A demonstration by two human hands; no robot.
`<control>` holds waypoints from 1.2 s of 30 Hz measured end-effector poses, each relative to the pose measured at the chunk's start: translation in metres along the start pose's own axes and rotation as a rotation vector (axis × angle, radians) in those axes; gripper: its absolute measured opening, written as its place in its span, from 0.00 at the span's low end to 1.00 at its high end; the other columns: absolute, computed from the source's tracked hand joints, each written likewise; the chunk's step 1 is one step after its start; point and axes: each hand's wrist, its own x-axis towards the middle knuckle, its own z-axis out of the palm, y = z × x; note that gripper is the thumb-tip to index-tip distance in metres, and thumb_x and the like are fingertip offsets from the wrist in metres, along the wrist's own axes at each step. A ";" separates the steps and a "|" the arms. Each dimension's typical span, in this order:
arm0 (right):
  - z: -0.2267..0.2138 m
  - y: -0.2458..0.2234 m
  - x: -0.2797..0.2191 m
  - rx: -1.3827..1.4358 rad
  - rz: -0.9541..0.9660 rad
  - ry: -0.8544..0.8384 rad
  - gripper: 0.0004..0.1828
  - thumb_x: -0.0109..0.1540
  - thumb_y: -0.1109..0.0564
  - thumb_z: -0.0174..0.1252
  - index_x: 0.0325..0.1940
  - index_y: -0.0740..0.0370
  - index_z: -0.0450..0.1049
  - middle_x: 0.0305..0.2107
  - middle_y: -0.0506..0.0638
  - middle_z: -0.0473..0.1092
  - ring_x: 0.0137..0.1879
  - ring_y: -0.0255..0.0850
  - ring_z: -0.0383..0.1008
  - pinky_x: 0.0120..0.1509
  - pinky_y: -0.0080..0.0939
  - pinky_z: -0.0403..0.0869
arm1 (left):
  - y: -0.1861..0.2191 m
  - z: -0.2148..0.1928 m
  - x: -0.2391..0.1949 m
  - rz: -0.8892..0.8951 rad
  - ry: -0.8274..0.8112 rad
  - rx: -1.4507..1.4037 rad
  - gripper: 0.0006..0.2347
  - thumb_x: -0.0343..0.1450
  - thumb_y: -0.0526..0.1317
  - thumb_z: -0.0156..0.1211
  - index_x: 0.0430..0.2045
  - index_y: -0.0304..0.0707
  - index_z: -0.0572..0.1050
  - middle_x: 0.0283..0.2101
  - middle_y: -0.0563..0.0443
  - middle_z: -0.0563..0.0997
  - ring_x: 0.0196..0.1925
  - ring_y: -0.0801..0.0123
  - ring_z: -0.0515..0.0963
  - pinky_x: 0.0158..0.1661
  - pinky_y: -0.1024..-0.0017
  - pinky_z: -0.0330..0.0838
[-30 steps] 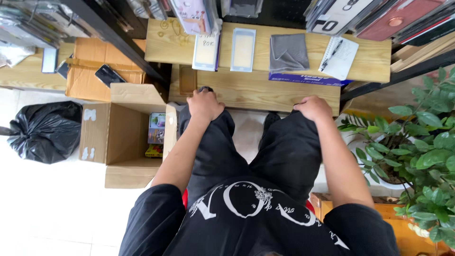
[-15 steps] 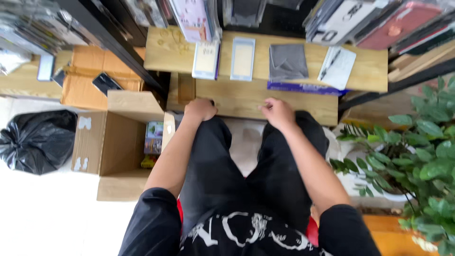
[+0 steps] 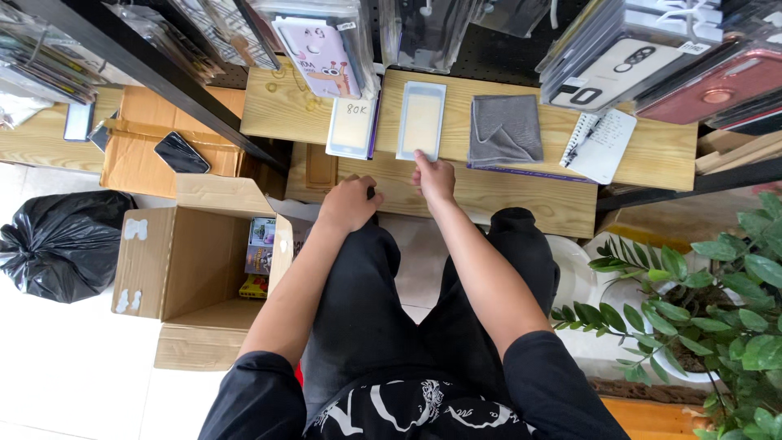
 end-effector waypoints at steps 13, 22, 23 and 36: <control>-0.010 0.020 0.011 0.428 0.051 0.189 0.17 0.65 0.51 0.62 0.46 0.67 0.68 0.28 0.55 0.74 0.25 0.42 0.78 0.29 0.40 0.82 | -0.008 0.002 -0.009 0.011 0.058 -0.050 0.19 0.74 0.48 0.52 0.58 0.41 0.75 0.56 0.38 0.78 0.58 0.43 0.79 0.54 0.51 0.77; -0.019 0.049 0.040 0.645 0.089 0.033 0.15 0.68 0.56 0.58 0.54 0.61 0.62 0.34 0.60 0.76 0.38 0.51 0.85 0.43 0.50 0.86 | 0.034 0.039 0.015 -0.010 0.151 0.003 0.21 0.72 0.52 0.56 0.59 0.48 0.75 0.57 0.42 0.79 0.58 0.46 0.80 0.56 0.47 0.74; -0.024 0.051 0.038 0.661 0.068 0.027 0.14 0.67 0.57 0.59 0.52 0.60 0.62 0.35 0.59 0.76 0.39 0.50 0.84 0.43 0.47 0.85 | 0.039 0.049 0.026 -0.051 0.176 -0.221 0.23 0.71 0.52 0.58 0.61 0.45 0.72 0.57 0.41 0.79 0.60 0.46 0.79 0.57 0.47 0.73; -0.098 -0.005 -0.101 0.565 -0.119 -0.563 0.12 0.64 0.63 0.63 0.48 0.65 0.68 0.35 0.65 0.78 0.39 0.49 0.84 0.45 0.46 0.84 | 0.096 0.019 0.021 0.340 -0.206 -1.927 0.33 0.79 0.63 0.40 0.61 0.25 0.70 0.61 0.26 0.75 0.63 0.40 0.76 0.60 0.47 0.72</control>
